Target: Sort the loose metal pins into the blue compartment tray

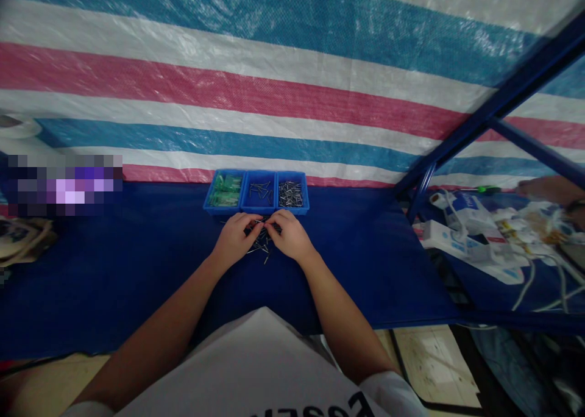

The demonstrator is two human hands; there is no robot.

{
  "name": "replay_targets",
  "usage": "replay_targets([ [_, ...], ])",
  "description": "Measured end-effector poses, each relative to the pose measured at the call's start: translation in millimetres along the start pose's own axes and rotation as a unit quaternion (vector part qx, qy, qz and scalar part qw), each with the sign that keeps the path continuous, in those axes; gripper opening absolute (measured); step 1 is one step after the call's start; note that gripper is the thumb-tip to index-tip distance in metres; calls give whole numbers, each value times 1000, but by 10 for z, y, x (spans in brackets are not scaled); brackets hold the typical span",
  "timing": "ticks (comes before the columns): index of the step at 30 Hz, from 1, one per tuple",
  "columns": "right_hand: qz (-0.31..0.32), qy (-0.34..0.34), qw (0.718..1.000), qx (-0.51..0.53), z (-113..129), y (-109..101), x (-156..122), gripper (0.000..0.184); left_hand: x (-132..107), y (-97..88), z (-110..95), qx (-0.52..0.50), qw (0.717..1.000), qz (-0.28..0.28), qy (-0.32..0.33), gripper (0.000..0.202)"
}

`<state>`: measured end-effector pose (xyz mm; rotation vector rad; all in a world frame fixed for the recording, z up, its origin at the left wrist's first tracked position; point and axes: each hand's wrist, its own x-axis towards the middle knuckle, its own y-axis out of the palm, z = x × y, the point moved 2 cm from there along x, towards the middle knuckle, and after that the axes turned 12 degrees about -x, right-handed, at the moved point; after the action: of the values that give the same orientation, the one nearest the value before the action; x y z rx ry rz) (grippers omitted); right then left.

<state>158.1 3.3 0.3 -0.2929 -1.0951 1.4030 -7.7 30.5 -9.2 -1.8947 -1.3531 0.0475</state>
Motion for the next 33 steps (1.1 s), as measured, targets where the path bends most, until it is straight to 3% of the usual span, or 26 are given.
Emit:
replay_targets([
  [33, -12, 23, 1000, -15, -11, 4, 7, 12, 7, -15, 19, -12, 1000, -13, -3, 20],
])
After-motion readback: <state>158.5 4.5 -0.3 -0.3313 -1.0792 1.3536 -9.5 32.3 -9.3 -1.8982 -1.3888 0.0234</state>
